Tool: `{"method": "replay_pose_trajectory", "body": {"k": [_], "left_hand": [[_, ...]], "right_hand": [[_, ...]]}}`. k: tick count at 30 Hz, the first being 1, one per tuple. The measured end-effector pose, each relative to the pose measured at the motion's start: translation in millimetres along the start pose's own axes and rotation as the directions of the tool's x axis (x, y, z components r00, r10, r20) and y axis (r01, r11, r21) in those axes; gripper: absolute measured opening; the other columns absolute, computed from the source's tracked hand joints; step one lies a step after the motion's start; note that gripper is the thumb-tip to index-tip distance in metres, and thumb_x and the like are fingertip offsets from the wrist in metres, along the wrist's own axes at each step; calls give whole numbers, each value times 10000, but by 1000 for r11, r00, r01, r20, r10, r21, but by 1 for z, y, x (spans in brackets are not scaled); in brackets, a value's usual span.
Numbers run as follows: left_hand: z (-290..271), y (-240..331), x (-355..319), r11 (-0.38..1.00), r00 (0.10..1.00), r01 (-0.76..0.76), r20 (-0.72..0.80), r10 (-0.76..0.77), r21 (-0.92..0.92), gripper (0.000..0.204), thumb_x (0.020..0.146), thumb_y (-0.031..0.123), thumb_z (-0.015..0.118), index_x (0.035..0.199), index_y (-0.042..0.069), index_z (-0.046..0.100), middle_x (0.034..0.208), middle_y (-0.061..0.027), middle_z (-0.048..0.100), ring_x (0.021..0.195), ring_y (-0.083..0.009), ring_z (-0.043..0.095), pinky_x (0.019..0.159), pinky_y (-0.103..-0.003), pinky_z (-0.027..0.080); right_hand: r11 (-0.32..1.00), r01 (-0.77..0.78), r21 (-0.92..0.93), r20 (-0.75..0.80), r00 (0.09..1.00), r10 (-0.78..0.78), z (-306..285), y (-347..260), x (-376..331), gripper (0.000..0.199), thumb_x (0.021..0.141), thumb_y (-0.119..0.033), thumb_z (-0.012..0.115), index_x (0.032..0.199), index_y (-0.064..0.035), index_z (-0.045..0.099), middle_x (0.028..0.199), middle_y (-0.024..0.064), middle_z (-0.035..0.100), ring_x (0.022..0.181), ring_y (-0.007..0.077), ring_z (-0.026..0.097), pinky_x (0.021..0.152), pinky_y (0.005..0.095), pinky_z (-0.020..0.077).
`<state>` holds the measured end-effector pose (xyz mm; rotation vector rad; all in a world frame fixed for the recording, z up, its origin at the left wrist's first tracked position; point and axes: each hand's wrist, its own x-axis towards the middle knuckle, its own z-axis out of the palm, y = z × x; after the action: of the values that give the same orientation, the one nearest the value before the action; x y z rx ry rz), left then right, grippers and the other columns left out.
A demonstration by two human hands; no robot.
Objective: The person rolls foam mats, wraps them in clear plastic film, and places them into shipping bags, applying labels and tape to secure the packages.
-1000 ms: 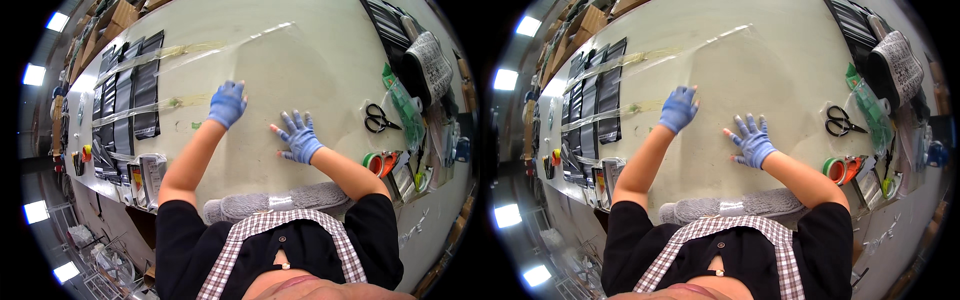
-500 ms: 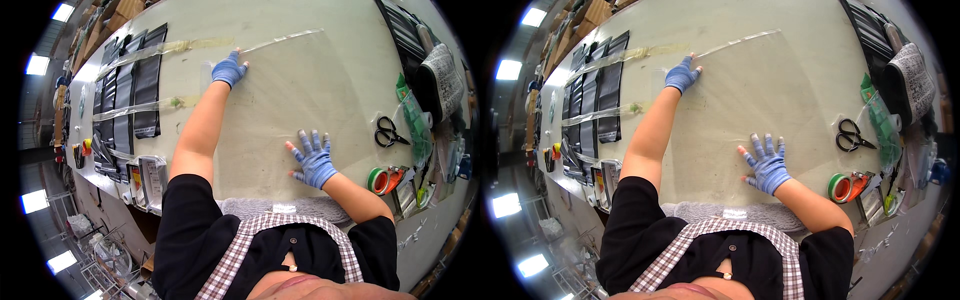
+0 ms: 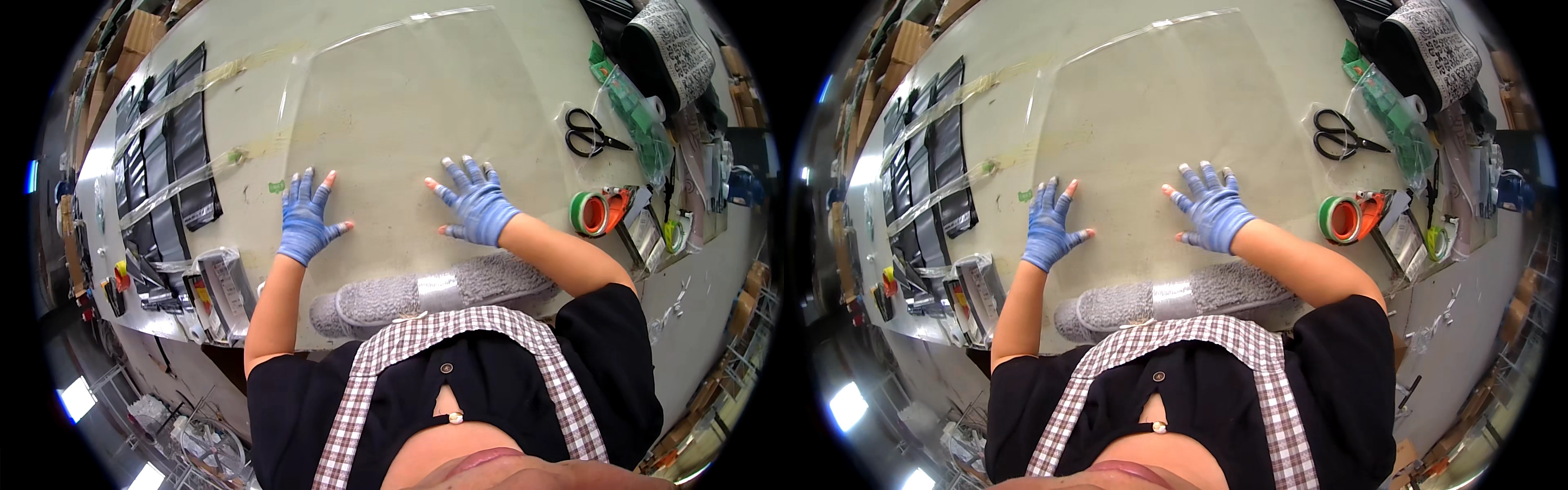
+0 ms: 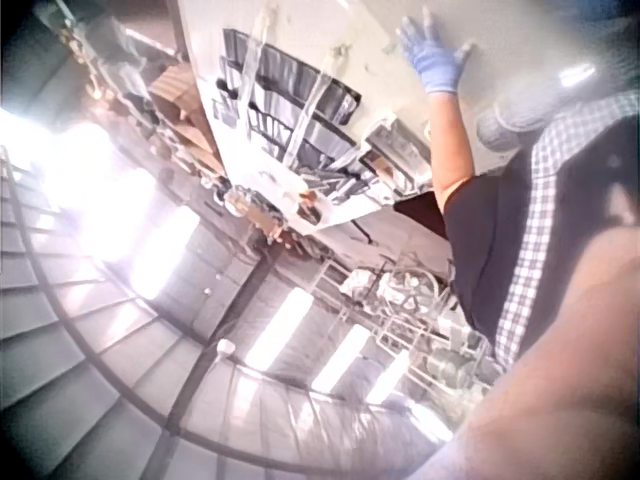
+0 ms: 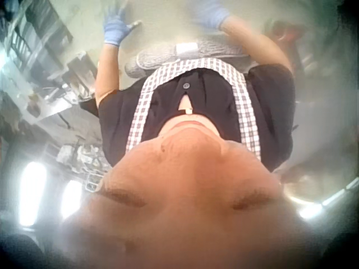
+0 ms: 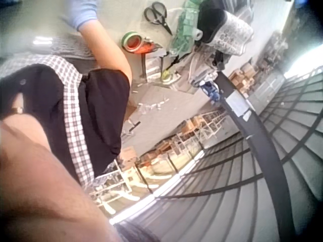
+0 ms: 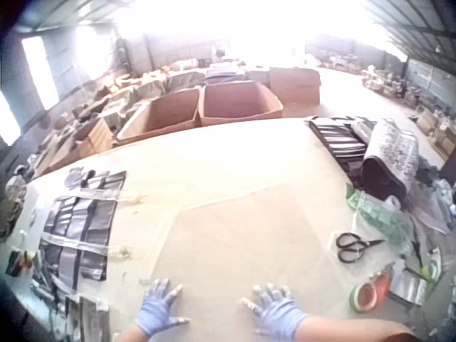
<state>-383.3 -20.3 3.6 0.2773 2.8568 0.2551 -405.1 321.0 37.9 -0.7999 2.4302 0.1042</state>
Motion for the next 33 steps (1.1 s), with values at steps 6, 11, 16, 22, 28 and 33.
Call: {"method": "replay_pose_trajectory", "body": {"k": [6, 11, 16, 22, 28, 33], "left_hand": [[5, -22, -10, 989, 988, -150, -33, 149, -9, 988, 616, 483, 859, 1480, 293, 418, 1556, -160, 319, 1433, -401, 278, 1184, -488, 212], [-11, -6, -45, 959, 955, -174, -274, 110, -223, 979, 608, 462, 867, 1464, 248, 445, 1479, -211, 395, 1380, -407, 348, 1128, -493, 320], [-46, 52, -132, 929, 976, -184, 50, 211, -321, 1121, 531, 473, 906, 1491, 201, 392, 1451, -245, 392, 1332, -395, 397, 1098, -484, 361], [-1, 66, -201, 921, 982, 156, -45, -184, -358, 1284, 471, 395, 951, 1519, 78, 280, 1447, -230, 365, 1325, -372, 392, 1113, -434, 345], [33, 59, -223, 762, 900, 254, -145, -412, -595, 1119, 499, 287, 946, 1438, 34, 393, 1308, -154, 470, 1246, -309, 460, 1078, -401, 386], [-16, 62, -208, 727, 864, 90, -310, -396, -680, 995, 523, 353, 961, 1344, 27, 503, 1234, -131, 535, 1176, -272, 525, 1031, -372, 434]], "right_hand": [[929, 26, 369, -554, 809, 197, 24, 66, -101, 566, 878, -318, 688, 1359, -80, 508, 1321, 189, 553, 1216, 368, 524, 1020, 423, 440], [841, -176, 511, -598, 630, 496, 92, 102, -198, 412, 869, -220, 677, 1249, -82, 600, 1242, 134, 608, 1138, 331, 566, 973, 433, 452], [889, -431, 157, -615, 661, 430, 114, 128, -225, 409, 793, -109, 657, 1201, -102, 639, 1238, 113, 608, 1156, 319, 550, 1021, 430, 413], [862, -328, 386, -750, 432, 501, 120, 117, -210, 551, 726, -94, 630, 1272, -39, 585, 1263, 172, 584, 1159, 361, 535, 1032, 453, 404], [298, 406, 864, -501, 637, 586, 178, 40, -192, 673, 876, -251, 696, 1423, -7, 387, 1305, 101, 516, 1210, 204, 493, 1058, 344, 377], [334, 463, 821, -562, 556, 612, 139, 52, -191, 608, 884, -228, 694, 1382, -24, 410, 1261, 81, 529, 1168, 180, 509, 1038, 329, 390]]}}
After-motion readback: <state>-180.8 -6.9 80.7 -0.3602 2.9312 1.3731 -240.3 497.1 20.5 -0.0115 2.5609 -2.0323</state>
